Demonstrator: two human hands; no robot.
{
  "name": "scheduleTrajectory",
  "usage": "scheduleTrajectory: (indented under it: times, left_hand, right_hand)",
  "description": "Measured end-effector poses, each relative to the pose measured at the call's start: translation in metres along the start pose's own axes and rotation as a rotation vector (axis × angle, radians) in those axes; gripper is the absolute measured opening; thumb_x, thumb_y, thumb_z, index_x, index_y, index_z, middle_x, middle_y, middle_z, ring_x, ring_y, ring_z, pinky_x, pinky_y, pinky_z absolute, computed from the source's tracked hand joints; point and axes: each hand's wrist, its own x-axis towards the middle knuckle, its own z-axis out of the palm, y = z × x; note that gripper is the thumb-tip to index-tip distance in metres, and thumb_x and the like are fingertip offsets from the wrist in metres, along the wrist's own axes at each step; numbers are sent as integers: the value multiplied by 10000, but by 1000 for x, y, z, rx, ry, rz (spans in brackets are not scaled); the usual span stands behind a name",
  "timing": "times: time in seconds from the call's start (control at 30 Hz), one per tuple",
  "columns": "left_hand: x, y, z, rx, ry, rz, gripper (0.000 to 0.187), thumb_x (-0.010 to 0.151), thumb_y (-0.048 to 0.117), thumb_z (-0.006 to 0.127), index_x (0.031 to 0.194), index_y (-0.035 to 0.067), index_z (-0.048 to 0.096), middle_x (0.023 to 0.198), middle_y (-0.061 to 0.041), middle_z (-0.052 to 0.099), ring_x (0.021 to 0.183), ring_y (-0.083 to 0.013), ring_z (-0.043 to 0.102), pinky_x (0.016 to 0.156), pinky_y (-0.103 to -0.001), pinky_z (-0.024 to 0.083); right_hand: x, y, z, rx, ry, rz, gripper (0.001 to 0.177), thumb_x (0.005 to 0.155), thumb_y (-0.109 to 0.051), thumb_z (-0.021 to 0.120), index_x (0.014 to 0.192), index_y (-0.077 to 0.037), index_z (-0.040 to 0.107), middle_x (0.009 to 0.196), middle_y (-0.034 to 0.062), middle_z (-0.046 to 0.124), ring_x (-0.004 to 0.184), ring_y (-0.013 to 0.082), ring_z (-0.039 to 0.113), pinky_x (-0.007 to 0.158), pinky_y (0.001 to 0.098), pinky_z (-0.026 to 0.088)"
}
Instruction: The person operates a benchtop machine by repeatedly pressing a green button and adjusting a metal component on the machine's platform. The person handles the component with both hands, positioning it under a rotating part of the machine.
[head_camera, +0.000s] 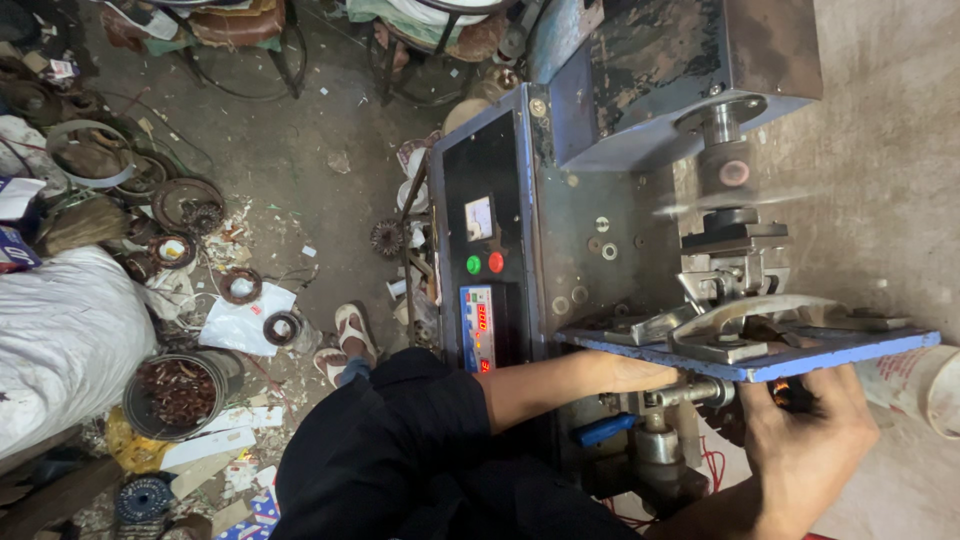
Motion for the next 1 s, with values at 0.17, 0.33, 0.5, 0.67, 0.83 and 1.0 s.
scheduleTrajectory:
  times: [0.17, 0.33, 0.5, 0.67, 0.83, 1.0]
  left_hand:
    - [-9, 6, 8, 21, -85, 31, 443, 996, 222, 748, 1353, 4, 600, 1323, -121, 669, 1245, -228, 621, 1111, -403, 512]
    - [-12, 13, 19, 42, -120, 4, 523, 957, 225, 784, 1389, 7, 584, 1370, -113, 653, 1297, -220, 600, 1158, -390, 483]
    - [-7, 9, 12, -6, -101, 3, 472, 984, 207, 781, 1360, 1, 586, 1320, -121, 657, 1269, -236, 609, 1124, -428, 497]
    - [-7, 2, -1, 65, -60, -22, 427, 1014, 180, 732, 1360, -17, 579, 1349, -121, 648, 1262, -226, 602, 1124, -418, 487]
    - [-6, 1, -5, 58, -30, -28, 385, 1063, 172, 668, 1379, -20, 562, 1338, -120, 640, 1253, -226, 600, 1102, -422, 498]
    - [-21, 4, 11, 158, 56, -70, 391, 1082, 198, 606, 1412, -7, 550, 1344, -108, 637, 1240, -212, 606, 1072, -406, 522]
  right_hand:
    - [2, -2, -1, -31, -4, -12, 285, 896, 58, 776, 1174, 45, 720, 1095, 92, 705, 903, 124, 651, 830, 242, 514]
    - [2, -4, -1, -26, 2, 2, 249, 920, 39, 793, 1156, 50, 714, 1061, 103, 698, 886, 137, 641, 854, 266, 514]
    - [2, 0, -1, -11, -12, -6, 272, 906, 47, 791, 1167, 40, 715, 1078, 94, 698, 893, 125, 648, 826, 245, 517]
    - [1, 2, -1, -22, -11, -11, 278, 901, 53, 790, 1168, 40, 714, 1081, 93, 698, 887, 128, 647, 821, 250, 517]
    - [3, -7, -1, -10, 3, -8, 282, 899, 38, 799, 1166, 37, 710, 1068, 109, 690, 878, 167, 635, 821, 276, 503]
    - [7, -12, -4, -39, -7, 1, 290, 868, 21, 801, 1144, 15, 713, 1100, 117, 695, 909, 197, 638, 831, 282, 504]
